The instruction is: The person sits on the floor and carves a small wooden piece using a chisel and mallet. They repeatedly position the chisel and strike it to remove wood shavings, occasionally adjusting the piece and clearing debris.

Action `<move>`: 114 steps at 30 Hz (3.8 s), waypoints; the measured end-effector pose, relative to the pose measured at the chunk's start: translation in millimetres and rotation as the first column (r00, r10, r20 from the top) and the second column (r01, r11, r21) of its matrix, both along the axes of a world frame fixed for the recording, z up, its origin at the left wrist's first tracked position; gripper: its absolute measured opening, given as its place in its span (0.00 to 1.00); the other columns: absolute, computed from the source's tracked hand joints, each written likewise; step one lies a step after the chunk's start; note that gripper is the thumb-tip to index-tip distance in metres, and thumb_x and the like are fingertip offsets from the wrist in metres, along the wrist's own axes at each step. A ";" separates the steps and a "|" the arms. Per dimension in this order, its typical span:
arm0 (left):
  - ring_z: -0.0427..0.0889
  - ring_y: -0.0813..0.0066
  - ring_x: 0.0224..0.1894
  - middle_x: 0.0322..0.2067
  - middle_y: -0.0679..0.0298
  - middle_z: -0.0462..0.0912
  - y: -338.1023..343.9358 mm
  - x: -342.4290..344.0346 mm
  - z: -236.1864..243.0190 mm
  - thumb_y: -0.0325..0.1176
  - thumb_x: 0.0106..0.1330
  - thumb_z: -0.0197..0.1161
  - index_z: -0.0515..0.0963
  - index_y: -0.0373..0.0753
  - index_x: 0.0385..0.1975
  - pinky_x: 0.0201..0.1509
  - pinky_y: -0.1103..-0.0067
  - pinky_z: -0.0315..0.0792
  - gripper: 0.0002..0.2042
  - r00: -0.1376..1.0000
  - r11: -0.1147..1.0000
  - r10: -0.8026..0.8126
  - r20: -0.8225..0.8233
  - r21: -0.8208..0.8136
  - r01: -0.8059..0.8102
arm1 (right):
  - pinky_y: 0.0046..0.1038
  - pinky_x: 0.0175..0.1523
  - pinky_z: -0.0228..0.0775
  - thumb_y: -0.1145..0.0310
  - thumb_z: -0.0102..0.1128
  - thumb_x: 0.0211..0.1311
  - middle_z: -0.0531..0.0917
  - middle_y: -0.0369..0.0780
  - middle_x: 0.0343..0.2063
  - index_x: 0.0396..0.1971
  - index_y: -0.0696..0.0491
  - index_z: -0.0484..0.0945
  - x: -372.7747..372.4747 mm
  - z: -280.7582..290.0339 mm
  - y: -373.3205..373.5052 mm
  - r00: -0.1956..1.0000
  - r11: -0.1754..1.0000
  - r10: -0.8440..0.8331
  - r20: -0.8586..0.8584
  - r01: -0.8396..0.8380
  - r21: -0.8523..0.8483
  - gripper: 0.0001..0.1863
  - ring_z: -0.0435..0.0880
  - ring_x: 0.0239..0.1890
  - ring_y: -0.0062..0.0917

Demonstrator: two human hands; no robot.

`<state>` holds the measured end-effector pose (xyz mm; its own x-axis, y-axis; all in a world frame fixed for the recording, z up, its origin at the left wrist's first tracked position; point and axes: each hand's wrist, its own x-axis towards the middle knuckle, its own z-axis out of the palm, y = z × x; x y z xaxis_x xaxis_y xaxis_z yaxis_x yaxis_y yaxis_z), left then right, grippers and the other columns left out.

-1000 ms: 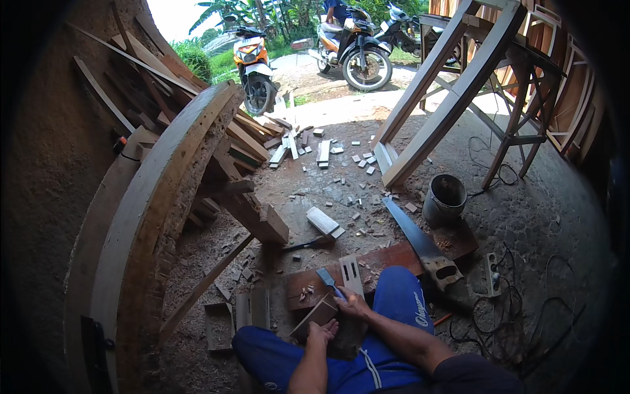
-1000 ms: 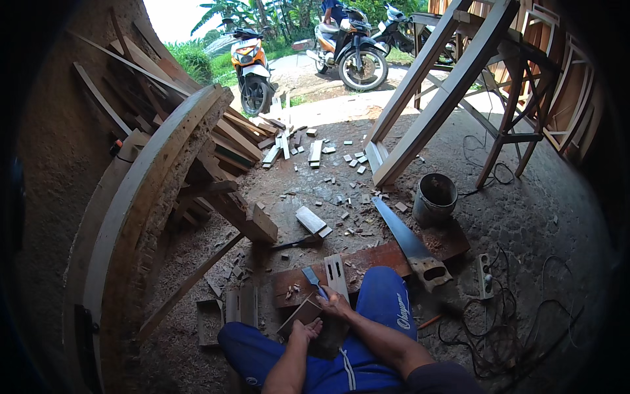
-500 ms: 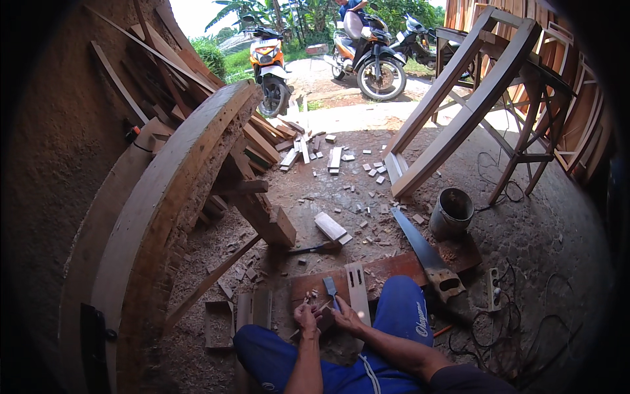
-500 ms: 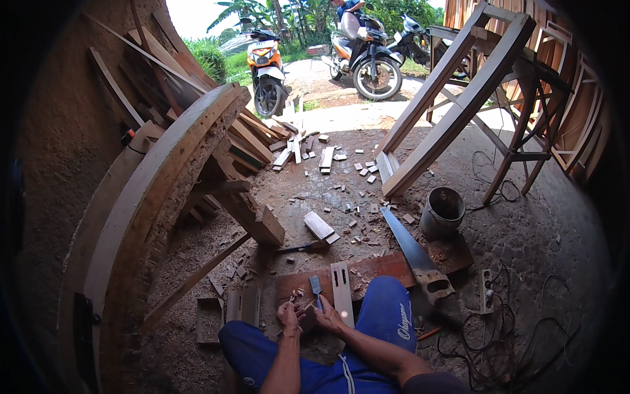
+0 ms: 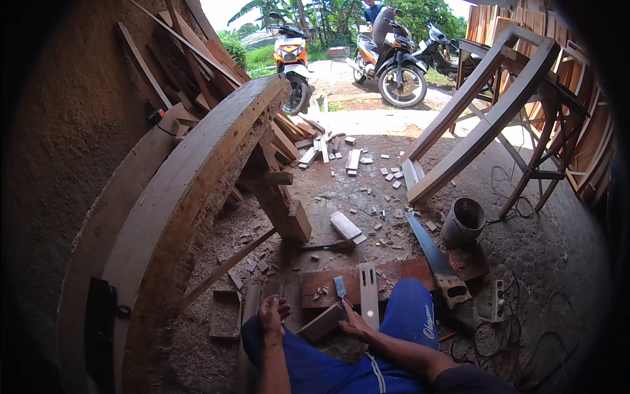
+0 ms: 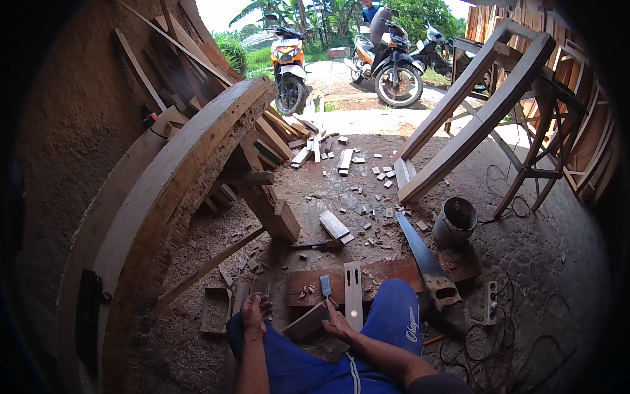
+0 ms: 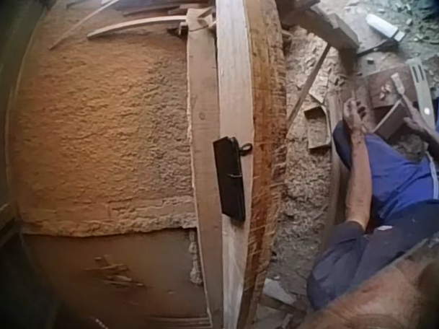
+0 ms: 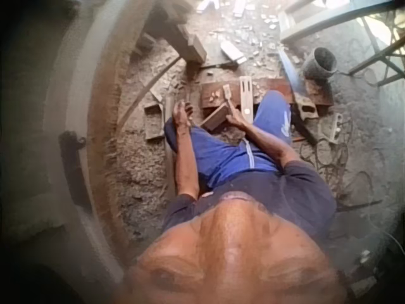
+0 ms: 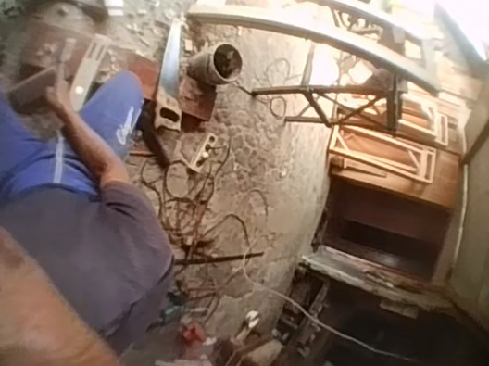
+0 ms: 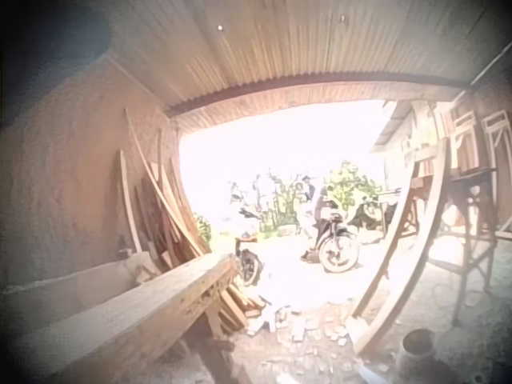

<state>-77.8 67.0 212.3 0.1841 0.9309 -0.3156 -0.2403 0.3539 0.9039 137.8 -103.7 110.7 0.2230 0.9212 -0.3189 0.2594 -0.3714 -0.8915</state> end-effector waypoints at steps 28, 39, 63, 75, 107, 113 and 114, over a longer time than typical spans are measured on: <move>0.88 0.58 0.39 0.36 0.51 0.87 -6.8 67.4 -51.7 0.38 0.68 0.63 0.80 0.35 0.46 0.44 0.67 0.80 0.14 0.735 0.849 0.020 -0.678 0.400 0.346 | 0.35 0.60 0.71 0.60 0.69 0.60 0.67 0.52 0.65 0.79 0.56 0.39 31.9 -49.8 14.4 0.977 0.955 -0.108 -0.185 0.153 0.254 0.56 0.75 0.59 0.37; 0.84 0.50 0.51 0.49 0.49 0.84 -39.9 52.7 -78.2 0.41 0.61 0.68 0.74 0.39 0.57 0.57 0.62 0.77 0.25 0.521 0.931 -0.059 -0.852 0.141 0.336 | 0.21 0.23 0.61 0.61 0.61 0.67 0.72 0.29 0.23 0.52 0.56 0.73 22.5 39.0 16.8 0.857 0.953 -0.216 -0.468 0.289 0.091 0.19 0.68 0.20 0.13; 0.70 0.41 0.65 0.63 0.46 0.68 -94.4 93.8 -101.4 0.37 0.48 0.72 0.48 0.42 0.76 0.68 0.57 0.70 0.53 0.368 0.891 -0.201 -0.908 -0.013 0.454 | 0.40 0.61 0.73 0.62 0.60 0.67 0.81 0.56 0.56 0.71 0.56 0.64 41.4 38.7 18.3 0.927 0.900 -0.371 -0.049 0.372 0.229 0.34 0.83 0.56 0.45; 0.76 0.41 0.59 0.55 0.42 0.74 -103.7 92.8 -88.9 0.43 0.52 0.72 0.64 0.38 0.60 0.61 0.53 0.73 0.36 0.205 0.882 -0.314 -0.927 -0.205 0.424 | 0.39 0.35 0.81 0.62 0.55 0.71 0.85 0.53 0.42 0.71 0.50 0.66 40.0 62.0 -13.8 0.970 0.993 -0.107 0.220 0.117 -0.029 0.29 0.88 0.33 0.41; 0.72 0.51 0.64 0.59 0.49 0.71 -92.6 95.2 -104.6 0.41 0.53 0.76 0.52 0.31 0.71 0.64 0.51 0.67 0.49 0.061 0.849 -0.261 -0.963 -0.199 0.490 | 0.52 0.47 0.74 0.67 0.52 0.72 0.83 0.62 0.36 0.62 0.56 0.72 17.2 143.9 -50.1 0.882 0.974 0.206 0.423 -0.145 -0.173 0.21 0.83 0.42 0.58; 0.70 0.48 0.64 0.58 0.48 0.71 -91.2 97.3 -102.0 0.39 0.54 0.75 0.52 0.32 0.70 0.63 0.49 0.66 0.47 0.083 0.844 -0.264 -0.961 -0.188 0.502 | 0.55 0.45 0.76 0.66 0.50 0.73 0.84 0.61 0.33 0.62 0.55 0.73 21.8 148.5 -42.2 0.871 0.968 0.232 0.433 -0.163 -0.191 0.21 0.85 0.38 0.58; 0.70 0.48 0.64 0.58 0.48 0.70 -90.0 95.8 -102.6 0.39 0.54 0.76 0.52 0.32 0.70 0.63 0.50 0.65 0.48 0.077 0.841 -0.273 -0.959 -0.200 0.502 | 0.55 0.45 0.76 0.66 0.50 0.73 0.84 0.61 0.33 0.62 0.55 0.73 21.8 147.9 -41.7 0.871 0.967 0.235 0.431 -0.165 -0.194 0.21 0.85 0.38 0.58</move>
